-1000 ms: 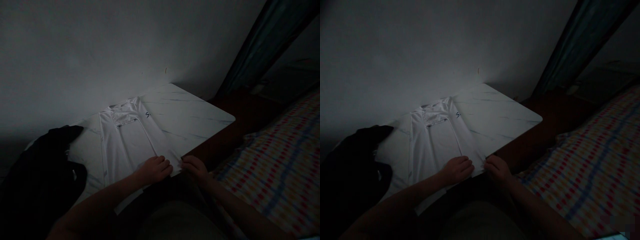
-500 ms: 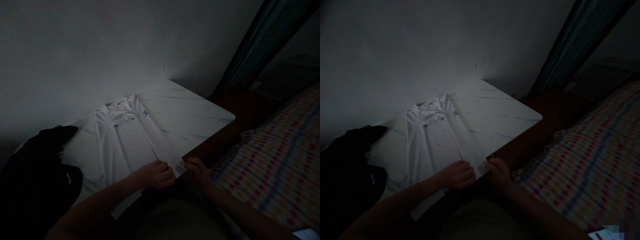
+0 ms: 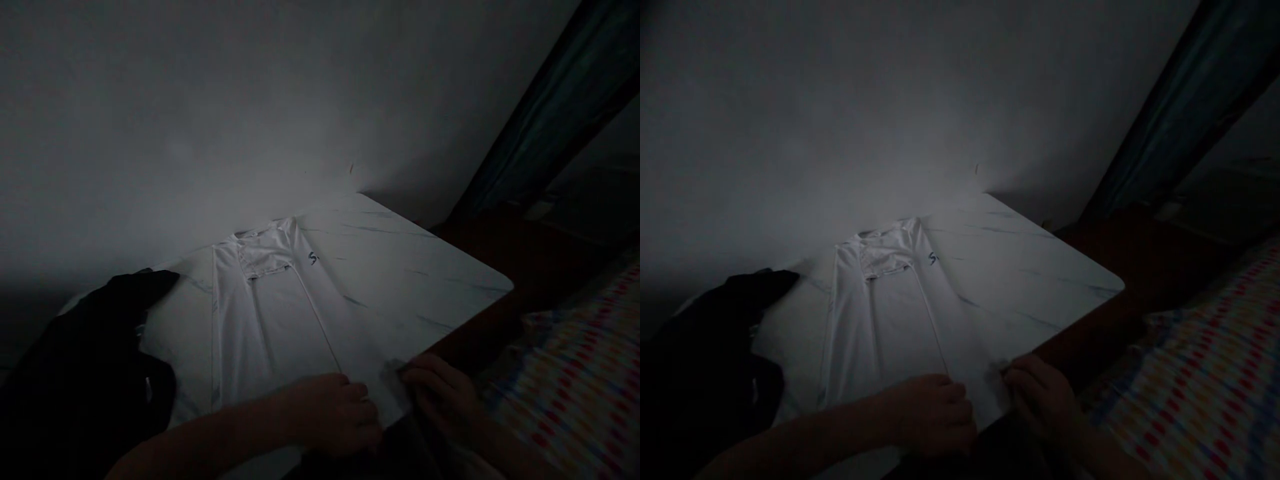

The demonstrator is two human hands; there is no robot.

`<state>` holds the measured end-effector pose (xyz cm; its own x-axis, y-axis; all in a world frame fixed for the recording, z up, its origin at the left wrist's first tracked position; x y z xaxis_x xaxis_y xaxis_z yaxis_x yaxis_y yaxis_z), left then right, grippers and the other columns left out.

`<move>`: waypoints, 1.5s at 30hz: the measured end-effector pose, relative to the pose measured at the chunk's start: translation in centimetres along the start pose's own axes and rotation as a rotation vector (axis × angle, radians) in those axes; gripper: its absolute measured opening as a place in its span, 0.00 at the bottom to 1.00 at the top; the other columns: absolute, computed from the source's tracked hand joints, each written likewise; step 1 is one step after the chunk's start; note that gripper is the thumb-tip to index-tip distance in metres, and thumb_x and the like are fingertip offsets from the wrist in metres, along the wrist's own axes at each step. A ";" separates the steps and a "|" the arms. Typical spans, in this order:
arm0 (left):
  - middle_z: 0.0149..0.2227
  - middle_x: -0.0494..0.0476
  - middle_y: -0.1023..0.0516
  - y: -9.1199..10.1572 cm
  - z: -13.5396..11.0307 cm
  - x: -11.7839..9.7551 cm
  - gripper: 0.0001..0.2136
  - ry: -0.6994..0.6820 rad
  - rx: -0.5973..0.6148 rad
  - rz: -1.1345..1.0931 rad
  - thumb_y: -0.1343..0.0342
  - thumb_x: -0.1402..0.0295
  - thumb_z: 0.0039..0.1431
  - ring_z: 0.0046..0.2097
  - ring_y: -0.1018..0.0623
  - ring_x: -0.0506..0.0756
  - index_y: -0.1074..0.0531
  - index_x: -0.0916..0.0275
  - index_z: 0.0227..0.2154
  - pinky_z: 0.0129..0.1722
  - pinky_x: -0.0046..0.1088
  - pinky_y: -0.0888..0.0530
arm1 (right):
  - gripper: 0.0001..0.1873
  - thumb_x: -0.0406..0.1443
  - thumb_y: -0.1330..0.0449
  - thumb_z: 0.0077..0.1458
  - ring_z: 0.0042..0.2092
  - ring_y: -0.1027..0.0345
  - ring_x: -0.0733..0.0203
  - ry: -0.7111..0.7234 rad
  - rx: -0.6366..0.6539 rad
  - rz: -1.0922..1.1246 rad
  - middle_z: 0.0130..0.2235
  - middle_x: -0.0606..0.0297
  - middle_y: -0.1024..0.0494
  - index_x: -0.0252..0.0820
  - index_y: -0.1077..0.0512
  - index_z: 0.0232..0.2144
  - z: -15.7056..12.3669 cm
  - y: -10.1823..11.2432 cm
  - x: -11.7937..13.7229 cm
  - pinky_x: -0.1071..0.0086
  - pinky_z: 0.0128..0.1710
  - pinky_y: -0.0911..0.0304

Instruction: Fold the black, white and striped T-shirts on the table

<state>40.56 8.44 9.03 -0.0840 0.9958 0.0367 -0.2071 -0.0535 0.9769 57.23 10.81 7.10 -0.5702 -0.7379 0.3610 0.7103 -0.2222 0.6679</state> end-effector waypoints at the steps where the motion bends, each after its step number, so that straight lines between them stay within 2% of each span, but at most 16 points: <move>1: 0.29 0.52 0.27 0.4 -0.3 1.3 0.10 0.057 0.014 -0.023 0.47 0.61 0.66 0.32 0.28 0.53 0.30 0.61 0.33 0.25 0.29 0.34 | 0.13 0.27 0.47 0.56 0.35 0.28 0.61 0.003 -0.002 -0.006 0.35 0.60 0.25 0.45 0.29 0.41 1.9 0.3 -0.8 0.71 0.31 0.31; 3: 0.33 0.54 0.24 1.4 -1.6 5.9 0.09 0.261 0.006 -0.042 0.48 0.60 0.66 0.36 0.25 0.54 0.29 0.60 0.36 0.29 0.28 0.31 | 0.13 0.28 0.48 0.58 0.40 0.27 0.59 -0.007 0.032 -0.042 0.38 0.59 0.23 0.45 0.28 0.41 6.6 -0.5 -2.6 0.69 0.37 0.29; 5: 0.39 0.55 0.22 2.7 -4.4 12.7 0.07 0.567 -0.064 -0.028 0.48 0.63 0.66 0.42 0.24 0.54 0.29 0.59 0.41 0.36 0.29 0.27 | 0.15 0.28 0.49 0.60 0.46 0.27 0.58 -0.031 0.145 -0.080 0.43 0.57 0.22 0.43 0.26 0.43 12.1 -3.4 -4.6 0.65 0.45 0.30; 7: 0.43 0.56 0.21 3.7 -8.6 20.5 0.08 0.926 -0.106 0.019 0.48 0.65 0.66 0.46 0.23 0.55 0.29 0.58 0.44 0.44 0.31 0.26 | 0.17 0.27 0.51 0.61 0.50 0.29 0.57 -0.084 0.321 -0.128 0.47 0.56 0.22 0.41 0.25 0.44 17.8 -8.2 -6.7 0.63 0.51 0.33; 9: 0.46 0.57 0.22 4.3 -13.6 27.6 0.08 1.275 -0.046 0.088 0.48 0.66 0.65 0.49 0.23 0.55 0.28 0.59 0.45 0.49 0.31 0.28 | 0.16 0.25 0.50 0.60 0.51 0.30 0.56 -0.184 0.488 -0.199 0.48 0.55 0.22 0.38 0.24 0.43 23.3 -13.7 -8.8 0.65 0.53 0.36; 10: 0.47 0.58 0.22 4.7 -15.9 30.6 0.09 1.405 -0.014 0.127 0.48 0.67 0.66 0.50 0.24 0.56 0.29 0.59 0.46 0.52 0.31 0.29 | 0.16 0.24 0.49 0.59 0.51 0.30 0.57 -0.257 0.551 -0.243 0.47 0.54 0.21 0.36 0.23 0.41 25.7 -16.2 -9.8 0.68 0.52 0.37; 12: 0.50 0.63 0.23 5.5 -19.4 35.1 0.10 1.567 0.011 0.188 0.50 0.68 0.66 0.52 0.24 0.58 0.29 0.62 0.47 0.53 0.33 0.30 | 0.17 0.22 0.50 0.59 0.50 0.29 0.56 -0.329 0.554 -0.301 0.47 0.50 0.21 0.32 0.23 0.41 30.4 -20.2 -11.2 0.70 0.49 0.37; 15: 0.49 0.67 0.24 5.6 -22.3 38.8 0.11 1.662 -0.009 0.231 0.51 0.67 0.67 0.52 0.24 0.62 0.27 0.65 0.47 0.50 0.36 0.29 | 0.19 0.21 0.53 0.61 0.49 0.28 0.53 -0.401 0.487 -0.364 0.48 0.44 0.22 0.29 0.23 0.43 35.1 -24.2 -12.6 0.69 0.46 0.37; 18: 0.49 0.69 0.24 4.3 -23.7 40.1 0.13 1.729 -0.038 0.267 0.52 0.64 0.67 0.53 0.25 0.64 0.26 0.65 0.45 0.49 0.38 0.29 | 0.20 0.22 0.55 0.61 0.50 0.28 0.51 -0.448 0.426 -0.401 0.48 0.44 0.22 0.28 0.23 0.44 36.8 -26.2 -14.1 0.68 0.46 0.37; 21: 0.49 0.70 0.25 2.3 -24.6 40.3 0.15 1.754 -0.082 0.286 0.53 0.61 0.67 0.54 0.26 0.65 0.26 0.65 0.45 0.50 0.40 0.30 | 0.20 0.24 0.54 0.62 0.51 0.30 0.51 -0.447 0.378 -0.420 0.49 0.47 0.23 0.32 0.24 0.46 36.9 -27.3 -15.5 0.68 0.48 0.39; 24: 0.49 0.65 0.23 1.1 -25.5 40.3 0.13 1.750 -0.126 0.254 0.50 0.61 0.65 0.54 0.27 0.64 0.27 0.62 0.45 0.52 0.40 0.32 | 0.18 0.29 0.53 0.65 0.53 0.32 0.52 -0.420 0.358 -0.433 0.53 0.49 0.26 0.35 0.26 0.49 36.5 -28.2 -16.7 0.67 0.50 0.40; 29: 0.49 0.64 0.23 1.4 -26.4 40.4 0.11 1.776 -0.169 0.162 0.50 0.62 0.66 0.55 0.27 0.63 0.27 0.62 0.43 0.52 0.39 0.32 | 0.18 0.37 0.53 0.67 0.55 0.36 0.53 -0.383 0.313 -0.461 0.55 0.50 0.29 0.33 0.30 0.52 36.1 -29.1 -17.8 0.66 0.54 0.44; 32: 0.46 0.63 0.21 1.3 -26.6 40.5 0.12 1.807 -0.148 0.063 0.52 0.62 0.68 0.50 0.23 0.61 0.31 0.62 0.47 0.46 0.35 0.30 | 0.19 0.38 0.52 0.67 0.57 0.38 0.52 -0.377 0.312 -0.468 0.56 0.49 0.31 0.32 0.32 0.53 36.0 -29.4 -18.0 0.66 0.55 0.45; 35: 0.45 0.63 0.20 0.7 -26.9 40.6 0.11 1.823 -0.120 0.014 0.50 0.63 0.67 0.47 0.21 0.60 0.32 0.62 0.48 0.40 0.32 0.29 | 0.21 0.41 0.52 0.67 0.58 0.39 0.51 -0.389 0.310 -0.466 0.57 0.48 0.32 0.34 0.32 0.54 35.9 -29.5 -18.2 0.64 0.56 0.45; 40: 0.45 0.66 0.21 0.1 -27.4 40.7 0.11 1.818 -0.098 0.020 0.49 0.63 0.66 0.48 0.21 0.62 0.30 0.62 0.46 0.41 0.34 0.28 | 0.23 0.44 0.50 0.66 0.59 0.41 0.50 -0.429 0.321 -0.483 0.60 0.49 0.34 0.37 0.33 0.56 35.7 -29.6 -18.7 0.62 0.56 0.46; 45: 0.47 0.67 0.21 -0.5 -27.2 40.2 0.13 1.781 -0.082 0.053 0.54 0.63 0.69 0.49 0.21 0.63 0.32 0.63 0.50 0.43 0.35 0.27 | 0.24 0.44 0.50 0.66 0.59 0.40 0.49 -0.427 0.335 -0.511 0.60 0.47 0.34 0.34 0.34 0.57 35.9 -29.6 -18.4 0.62 0.55 0.44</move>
<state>10.74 46.45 4.31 -0.9299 -0.2791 -0.2395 -0.2080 -0.1379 0.9684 31.87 53.90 4.04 -0.9549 -0.2680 0.1281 0.1887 -0.2143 0.9584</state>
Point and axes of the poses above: each hand's wrist, its own z-axis towards the middle knuckle, its own y-axis out of the back of the hand, x = y × z, the point moved 7 cm from there along z, towards the middle knuckle
